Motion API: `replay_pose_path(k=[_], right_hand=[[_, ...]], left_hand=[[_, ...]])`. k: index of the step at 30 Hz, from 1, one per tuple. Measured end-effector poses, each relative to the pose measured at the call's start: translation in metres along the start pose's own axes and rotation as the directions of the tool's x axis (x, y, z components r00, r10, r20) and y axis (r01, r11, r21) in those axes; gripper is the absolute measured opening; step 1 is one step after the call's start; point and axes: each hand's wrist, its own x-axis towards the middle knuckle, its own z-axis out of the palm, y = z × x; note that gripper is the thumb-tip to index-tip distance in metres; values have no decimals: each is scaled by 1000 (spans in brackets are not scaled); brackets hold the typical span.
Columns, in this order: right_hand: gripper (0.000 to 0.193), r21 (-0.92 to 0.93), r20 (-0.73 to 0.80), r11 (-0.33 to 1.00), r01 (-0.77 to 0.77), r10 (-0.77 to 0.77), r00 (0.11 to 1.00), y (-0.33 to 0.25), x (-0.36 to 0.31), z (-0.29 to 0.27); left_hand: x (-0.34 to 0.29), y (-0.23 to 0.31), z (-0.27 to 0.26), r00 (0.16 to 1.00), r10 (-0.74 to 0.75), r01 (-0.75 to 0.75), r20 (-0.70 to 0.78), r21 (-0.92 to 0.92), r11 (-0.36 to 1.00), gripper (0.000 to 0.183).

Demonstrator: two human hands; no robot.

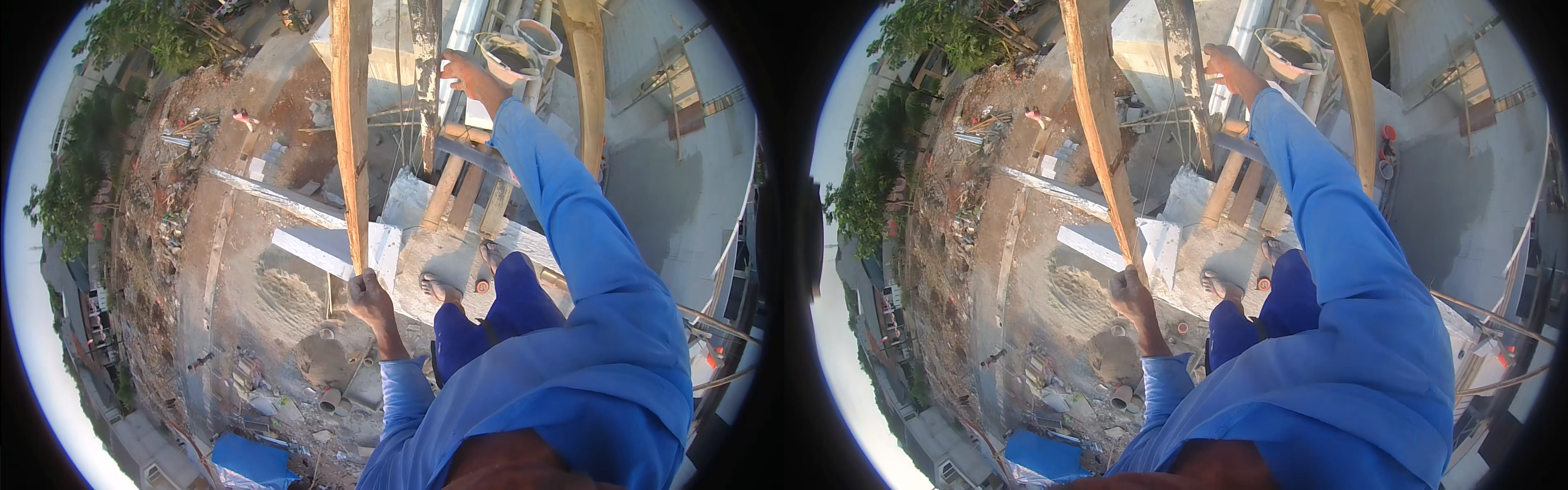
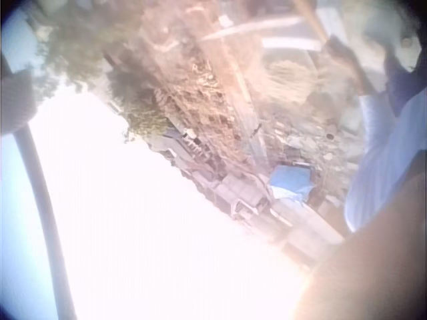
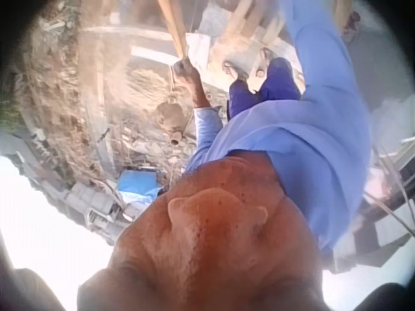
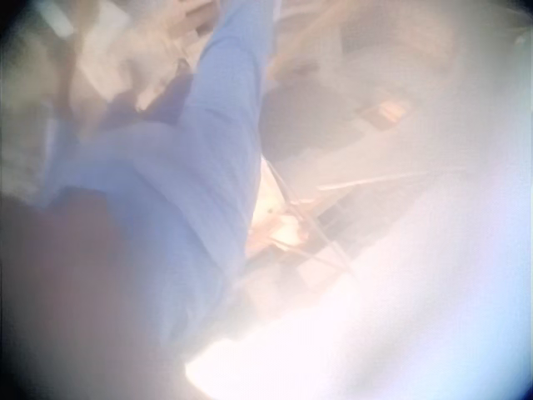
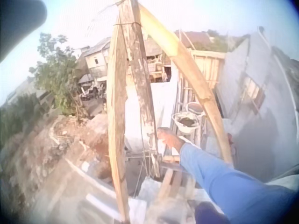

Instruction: The person saws a wooden beam on a construction site using a hand saw while supporting the wood by hand and with their foot.

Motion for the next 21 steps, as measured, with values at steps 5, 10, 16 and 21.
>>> replay_pose_path(k=[5,10,16,21], right_hand=[[27,186,47,982,-14,5,999,18,40,17],[14,356,106,932,70,-114,988,30,59,18],[14,141,110,990,2,-18,994,28,56,27],[9,116,196,975,188,-208,958,66,96,14]], left_hand=[[1,-2,7,998,-40,35,39,117,993,23],[2,-18,28,999,-18,3,49,289,957,26],[2,-50,61,877,-177,-89,447,512,854,27],[33,-22,149,744,3,-347,668,383,856,38]])
